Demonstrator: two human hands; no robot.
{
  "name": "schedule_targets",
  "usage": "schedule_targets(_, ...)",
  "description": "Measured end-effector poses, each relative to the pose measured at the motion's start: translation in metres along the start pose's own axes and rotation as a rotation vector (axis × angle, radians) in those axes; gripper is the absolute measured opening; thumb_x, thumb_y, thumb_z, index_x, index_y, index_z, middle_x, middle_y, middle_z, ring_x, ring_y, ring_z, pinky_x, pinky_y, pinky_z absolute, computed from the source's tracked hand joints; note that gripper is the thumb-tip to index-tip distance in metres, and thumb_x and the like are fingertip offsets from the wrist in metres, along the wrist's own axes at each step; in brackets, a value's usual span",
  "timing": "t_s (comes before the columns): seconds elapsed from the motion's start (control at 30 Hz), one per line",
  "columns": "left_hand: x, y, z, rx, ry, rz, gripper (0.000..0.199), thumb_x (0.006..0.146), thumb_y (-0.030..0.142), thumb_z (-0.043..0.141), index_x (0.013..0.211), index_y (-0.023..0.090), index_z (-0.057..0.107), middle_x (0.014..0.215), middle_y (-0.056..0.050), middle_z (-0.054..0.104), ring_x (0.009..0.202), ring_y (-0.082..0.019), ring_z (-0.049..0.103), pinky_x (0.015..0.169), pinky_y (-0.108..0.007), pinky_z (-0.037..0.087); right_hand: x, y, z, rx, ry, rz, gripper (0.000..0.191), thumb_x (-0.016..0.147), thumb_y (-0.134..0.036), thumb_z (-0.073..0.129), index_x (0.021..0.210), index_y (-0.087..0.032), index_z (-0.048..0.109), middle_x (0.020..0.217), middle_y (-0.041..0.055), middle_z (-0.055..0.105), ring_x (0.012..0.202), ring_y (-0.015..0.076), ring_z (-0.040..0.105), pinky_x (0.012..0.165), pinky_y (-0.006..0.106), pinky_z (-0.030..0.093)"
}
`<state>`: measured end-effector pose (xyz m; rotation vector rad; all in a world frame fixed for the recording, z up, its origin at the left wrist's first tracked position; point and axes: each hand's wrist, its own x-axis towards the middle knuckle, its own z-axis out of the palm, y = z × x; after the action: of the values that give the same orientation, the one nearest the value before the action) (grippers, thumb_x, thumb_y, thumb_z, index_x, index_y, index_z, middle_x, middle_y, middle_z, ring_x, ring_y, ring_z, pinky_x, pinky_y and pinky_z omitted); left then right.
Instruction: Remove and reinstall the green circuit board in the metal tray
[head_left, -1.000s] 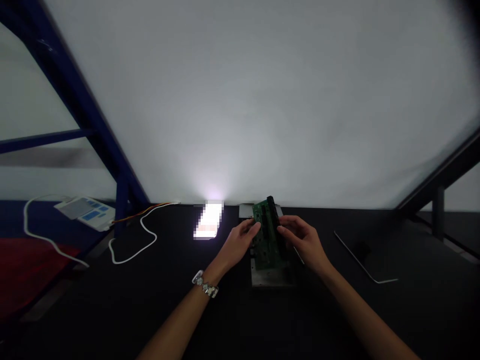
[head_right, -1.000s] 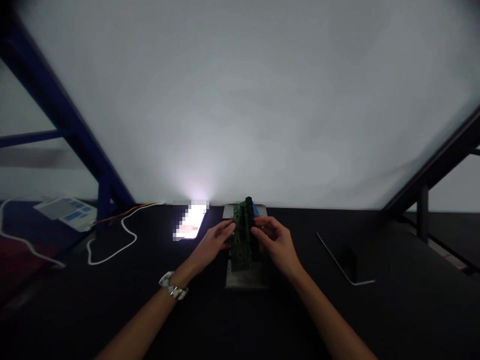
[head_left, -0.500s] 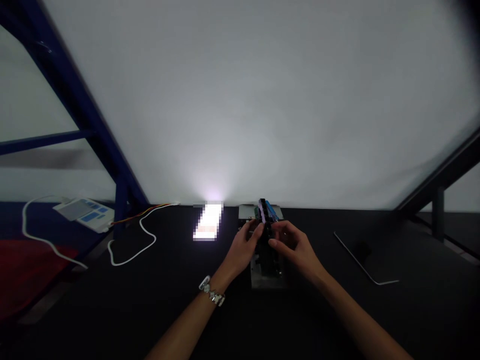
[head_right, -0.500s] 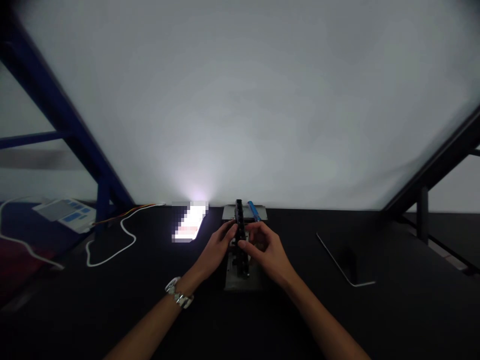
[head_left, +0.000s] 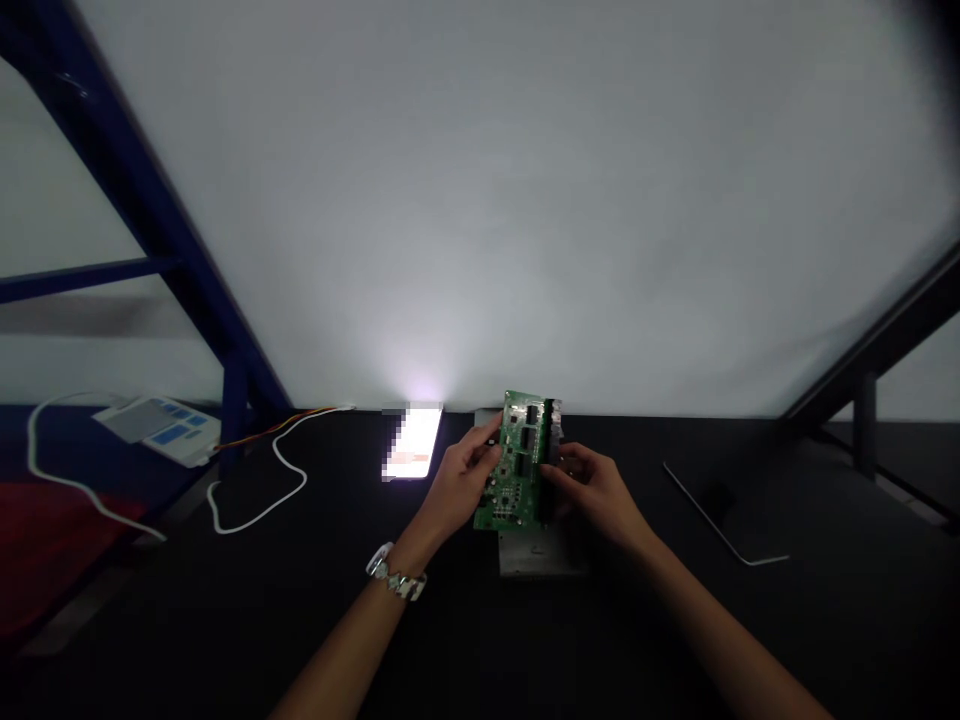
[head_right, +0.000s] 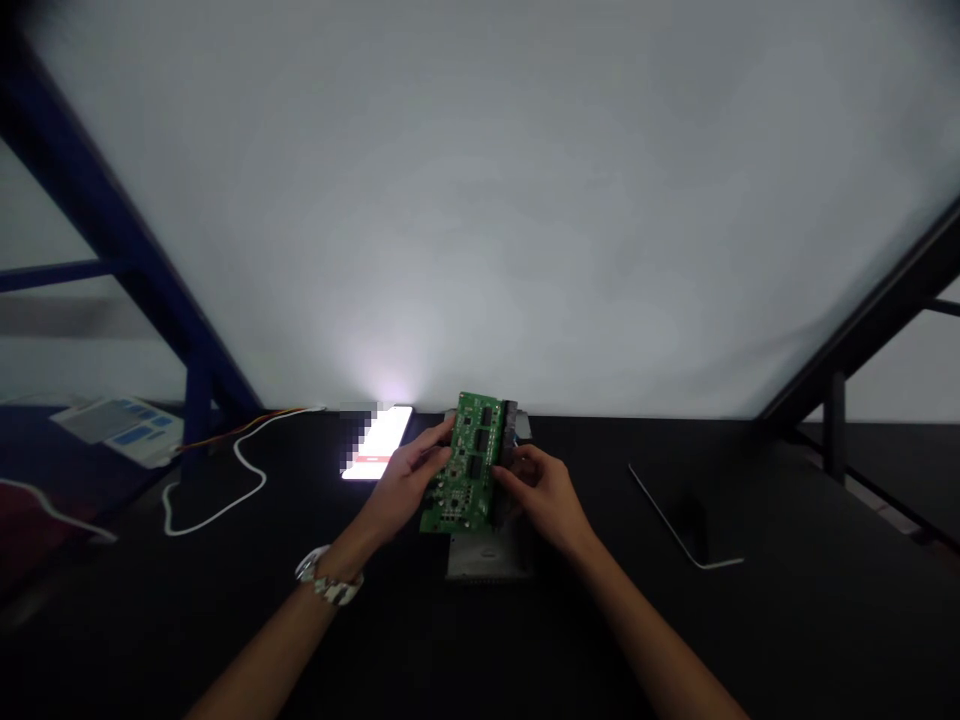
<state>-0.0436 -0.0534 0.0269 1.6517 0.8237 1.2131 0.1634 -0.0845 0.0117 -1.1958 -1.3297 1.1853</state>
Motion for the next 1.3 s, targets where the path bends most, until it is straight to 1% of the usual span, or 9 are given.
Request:
schedule_targets(0.3, -0.003, 0.005, -0.002, -0.167, -0.138, -0.101, 0.041, 0.09, 0.026, 0.053, 0.131, 0.029, 0.059, 0.13, -0.005, 0.063, 0.121, -0.029, 0.056, 0.104, -0.053, 0.044, -0.002, -0.001, 0.002, -0.113, 0.103, -0.166, 0.034, 0.083, -0.045, 0.066, 0.104, -0.019, 0.064, 0.071, 0.001, 0.062, 0.062, 0.0162, 0.057, 0.054, 0.027, 0.045)
schedule_targets(0.53, -0.009, -0.002, 0.0, -0.096, -0.362, -0.133, 0.068, 0.079, 0.023, 0.072, 0.141, 0.032, 0.045, 0.14, -0.011, 0.052, 0.13, -0.033, 0.048, 0.103, -0.056, 0.045, -0.001, -0.008, 0.011, -0.09, 0.073, -0.282, 0.03, 0.09, -0.038, 0.059, 0.116, -0.023, 0.062, 0.103, 0.0078, 0.071, 0.096, 0.0252, 0.066, 0.09, 0.04, 0.05)
schedule_targets(0.63, -0.012, -0.01, 0.001, -0.04, -0.356, -0.155, 0.086, 0.075, 0.028, 0.077, 0.148, 0.033, 0.032, 0.142, -0.016, 0.048, 0.13, -0.035, 0.049, 0.101, -0.058, 0.045, -0.001, -0.012, 0.014, -0.04, 0.076, -0.324, 0.028, 0.091, -0.037, 0.057, 0.115, -0.024, 0.062, 0.117, 0.0081, 0.068, 0.109, 0.0256, 0.063, 0.096, 0.041, 0.047)
schedule_targets(0.77, -0.014, -0.017, 0.001, -0.029, -0.367, -0.174, 0.094, 0.075, 0.028, 0.078, 0.151, 0.031, 0.024, 0.141, -0.019, 0.049, 0.124, -0.035, 0.054, 0.1, -0.06, 0.045, -0.003, -0.016, 0.016, -0.001, 0.048, -0.37, 0.027, 0.091, -0.032, 0.058, 0.116, -0.026, 0.061, 0.134, 0.0082, 0.059, 0.122, 0.0259, 0.057, 0.101, 0.043, 0.045)
schedule_targets(0.9, -0.014, -0.019, 0.006, -0.042, -0.339, -0.088, 0.099, 0.072, 0.023, 0.08, 0.152, 0.031, 0.021, 0.139, -0.018, 0.05, 0.124, -0.036, 0.053, 0.102, -0.061, 0.042, -0.004, -0.019, 0.02, -0.009, -0.023, -0.441, 0.032, 0.088, -0.026, 0.062, 0.119, -0.027, 0.06, 0.143, 0.0068, 0.051, 0.132, 0.0253, 0.048, 0.109, 0.045, 0.038)
schedule_targets(1.0, -0.013, -0.022, 0.01, -0.053, -0.301, -0.009, 0.103, 0.071, 0.017, 0.078, 0.152, 0.031, 0.016, 0.142, -0.017, 0.047, 0.128, -0.035, 0.049, 0.105, -0.059, 0.04, -0.003, -0.018, 0.023, -0.028, 0.015, -0.456, 0.035, 0.088, -0.028, 0.062, 0.123, -0.028, 0.057, 0.135, 0.0079, 0.057, 0.121, 0.0245, 0.056, 0.103, 0.043, 0.043)
schedule_targets(1.1, -0.012, -0.026, 0.014, -0.042, -0.247, 0.044, 0.106, 0.072, 0.016, 0.077, 0.153, 0.031, 0.011, 0.146, -0.016, 0.042, 0.127, -0.034, 0.049, 0.105, -0.057, 0.041, -0.003, -0.016, 0.026, -0.126, 0.074, -0.401, 0.027, 0.086, -0.031, 0.065, 0.112, -0.025, 0.062, 0.111, 0.0072, 0.065, 0.099, 0.023, 0.062, 0.088, 0.039, 0.049)
schedule_targets(1.2, -0.011, -0.029, 0.014, 0.028, -0.177, 0.108, 0.103, 0.074, 0.014, 0.074, 0.153, 0.031, 0.01, 0.148, -0.015, 0.037, 0.131, -0.033, 0.045, 0.109, -0.056, 0.037, -0.005, -0.017, 0.027, -0.157, 0.034, -0.341, 0.015, 0.087, -0.035, 0.064, 0.096, -0.022, 0.065, 0.092, 0.0056, 0.066, 0.084, 0.0206, 0.06, 0.077, 0.034, 0.048)
schedule_targets(1.3, -0.01, -0.028, 0.011, 0.113, -0.14, 0.169, 0.099, 0.077, 0.013, 0.07, 0.154, 0.032, 0.01, 0.149, -0.014, 0.034, 0.137, -0.033, 0.036, 0.113, -0.057, 0.032, -0.008, -0.02, 0.028, -0.109, -0.011, -0.297, 0.018, 0.09, -0.038, 0.06, 0.094, -0.021, 0.065, 0.086, 0.0043, 0.064, 0.079, 0.0191, 0.058, 0.073, 0.032, 0.045)
